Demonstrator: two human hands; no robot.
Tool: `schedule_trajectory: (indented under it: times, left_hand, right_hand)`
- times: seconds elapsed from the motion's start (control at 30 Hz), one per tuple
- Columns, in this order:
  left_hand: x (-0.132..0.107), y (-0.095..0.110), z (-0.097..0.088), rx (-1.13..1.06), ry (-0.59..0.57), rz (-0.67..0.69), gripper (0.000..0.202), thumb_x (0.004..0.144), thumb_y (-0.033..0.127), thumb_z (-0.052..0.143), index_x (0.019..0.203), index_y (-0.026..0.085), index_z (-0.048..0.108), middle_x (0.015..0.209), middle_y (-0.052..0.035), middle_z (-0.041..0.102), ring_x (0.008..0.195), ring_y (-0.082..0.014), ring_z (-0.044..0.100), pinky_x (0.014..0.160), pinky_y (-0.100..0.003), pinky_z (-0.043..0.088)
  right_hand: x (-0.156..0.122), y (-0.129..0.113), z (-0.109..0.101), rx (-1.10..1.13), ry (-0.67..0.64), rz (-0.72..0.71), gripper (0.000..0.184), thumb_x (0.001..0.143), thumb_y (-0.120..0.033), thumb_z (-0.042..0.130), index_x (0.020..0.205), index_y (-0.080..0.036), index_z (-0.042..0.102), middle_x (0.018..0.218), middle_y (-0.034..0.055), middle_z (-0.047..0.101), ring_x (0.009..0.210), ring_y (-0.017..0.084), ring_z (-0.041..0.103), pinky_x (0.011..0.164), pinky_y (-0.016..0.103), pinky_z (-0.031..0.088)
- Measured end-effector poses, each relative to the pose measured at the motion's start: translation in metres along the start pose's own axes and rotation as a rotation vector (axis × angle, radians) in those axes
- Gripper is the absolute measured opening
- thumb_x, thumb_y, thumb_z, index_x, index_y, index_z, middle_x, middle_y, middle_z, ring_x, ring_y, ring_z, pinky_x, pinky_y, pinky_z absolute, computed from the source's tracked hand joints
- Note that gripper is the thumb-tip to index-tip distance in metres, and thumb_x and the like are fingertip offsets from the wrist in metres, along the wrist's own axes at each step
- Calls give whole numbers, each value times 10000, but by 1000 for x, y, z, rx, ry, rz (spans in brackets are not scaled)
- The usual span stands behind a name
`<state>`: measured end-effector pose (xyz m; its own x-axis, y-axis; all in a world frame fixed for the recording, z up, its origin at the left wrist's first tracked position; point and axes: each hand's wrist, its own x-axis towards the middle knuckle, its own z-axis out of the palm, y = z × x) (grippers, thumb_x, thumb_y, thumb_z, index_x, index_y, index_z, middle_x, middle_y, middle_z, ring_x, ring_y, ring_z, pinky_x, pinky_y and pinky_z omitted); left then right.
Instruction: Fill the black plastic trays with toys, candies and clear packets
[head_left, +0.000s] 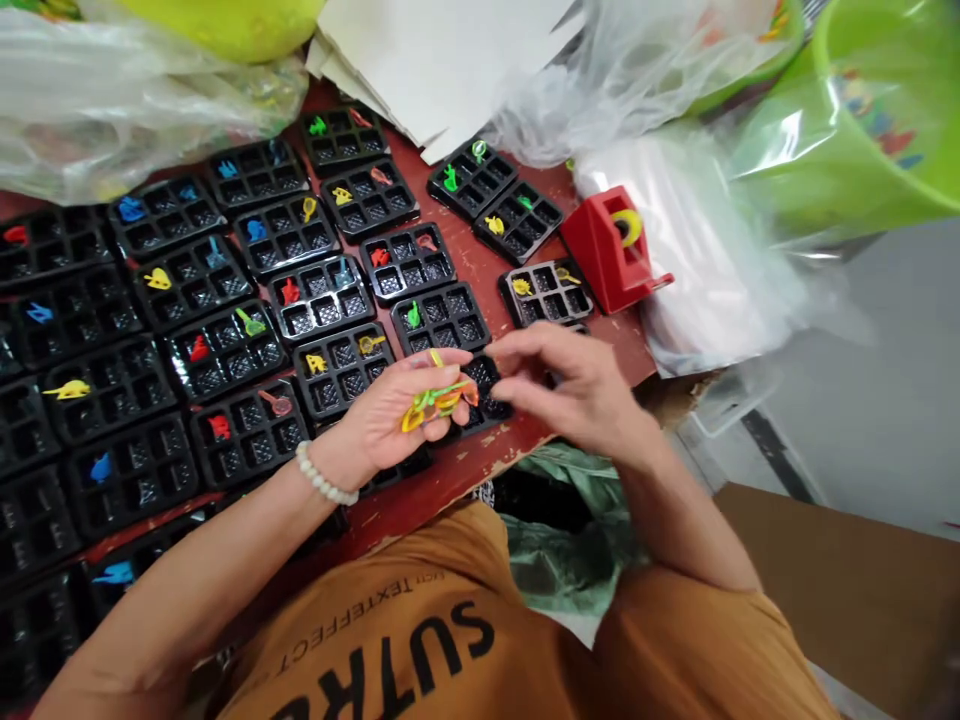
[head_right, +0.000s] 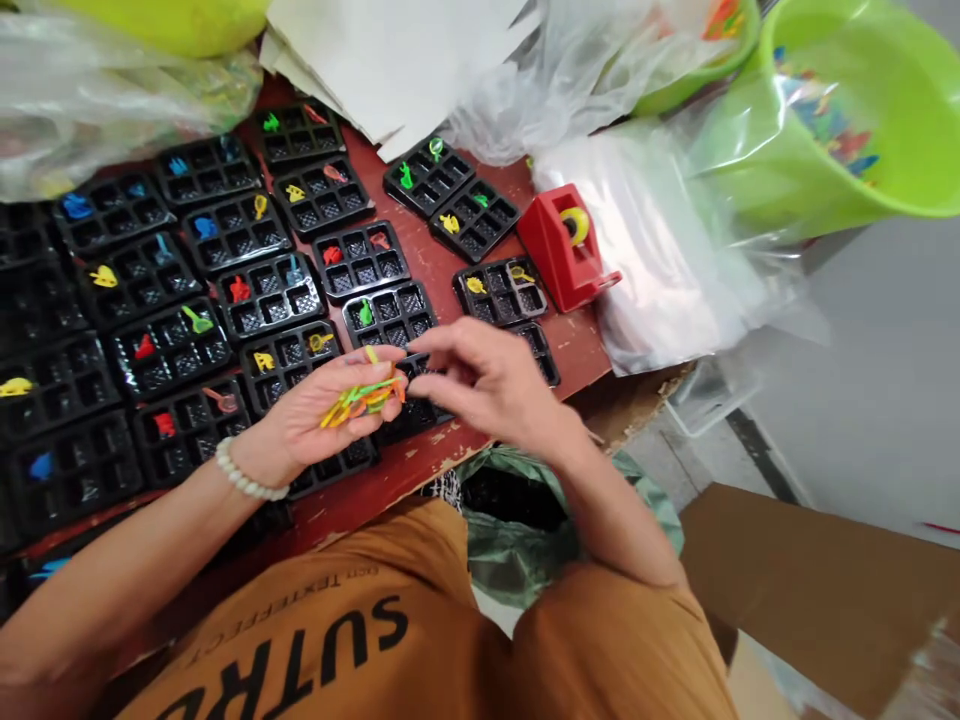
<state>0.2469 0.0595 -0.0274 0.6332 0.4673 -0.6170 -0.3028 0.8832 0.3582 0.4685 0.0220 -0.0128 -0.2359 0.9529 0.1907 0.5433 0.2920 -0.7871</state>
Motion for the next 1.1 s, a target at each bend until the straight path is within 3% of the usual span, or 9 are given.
schedule_trajectory:
  times: [0.13, 0.33, 0.47, 0.53, 0.6, 0.67, 0.8, 0.93, 1.1]
  left_hand:
    - [2, -5, 2, 5, 26, -9, 174, 870, 12, 649, 1019, 99, 674, 742, -72, 709, 533, -163, 702, 371, -142, 468]
    - [4, -15, 9, 62, 81, 48, 214, 827, 32, 722, 1020, 106, 669, 821, -70, 726, 544, -157, 703, 364, -151, 464]
    - [3, -19, 12, 113, 35, 6, 204, 844, 67, 725, 1038, 112, 677, 854, -73, 722, 559, -149, 695, 348, -144, 439]
    - [1, -21, 13, 151, -9, -23, 203, 861, 113, 734, 1057, 114, 681, 857, -67, 712, 550, -143, 685, 333, -141, 423]
    - [-2, -24, 12, 195, -43, -53, 221, 874, 164, 745, 1082, 116, 686, 875, -69, 710, 548, -140, 684, 337, -145, 434]
    - [-6, -27, 11, 232, -75, -91, 245, 880, 209, 756, 1098, 117, 693, 889, -76, 710, 553, -138, 687, 345, -146, 444]
    - [-9, -33, 8, 297, -121, -137, 321, 865, 285, 785, 1126, 117, 705, 922, -88, 708, 562, -139, 693, 351, -146, 434]
    - [-7, -38, 8, 385, -184, -162, 282, 821, 319, 804, 953, 85, 718, 861, -101, 706, 504, -126, 661, 347, -158, 407]
    - [-6, -38, 5, 401, -178, -133, 236, 811, 293, 779, 879, 81, 702, 760, -91, 702, 487, -120, 642, 355, -167, 390]
  right_hand:
    - [-20, -16, 30, -49, -10, -98, 181, 998, -304, 631, 1130, -230, 731, 963, 47, 755, 868, 156, 684, 795, 297, 557]
    - [-46, -19, 37, -242, 264, 36, 203, 974, -168, 566, 1048, -247, 738, 949, 47, 773, 821, 169, 713, 730, 325, 578]
    - [-63, 16, 13, -472, 580, 269, 172, 962, -255, 587, 1015, -241, 750, 900, 60, 766, 724, 188, 679, 684, 348, 555]
    - [-68, 46, 0, -603, 633, 372, 200, 962, -293, 571, 992, -218, 754, 879, 75, 760, 764, 216, 681, 750, 383, 555]
    - [-70, 71, -7, -690, 586, 424, 216, 958, -309, 569, 976, -207, 758, 889, 88, 761, 847, 247, 689, 833, 422, 545]
    - [-70, 79, -6, -690, 562, 422, 208, 960, -331, 589, 984, -209, 756, 943, 94, 767, 928, 266, 690, 895, 449, 530]
    - [-63, 41, 14, -327, 511, 268, 186, 975, -360, 627, 1054, -241, 746, 1018, 75, 755, 957, 234, 688, 906, 424, 536]
    - [-47, -5, 32, 166, 63, 143, 195, 976, -382, 657, 1066, -246, 764, 902, 37, 678, 767, 149, 648, 708, 306, 532]
    - [-24, -11, 37, 230, -72, 140, 190, 960, -360, 685, 863, -201, 728, 844, 26, 667, 782, 137, 613, 706, 279, 497]
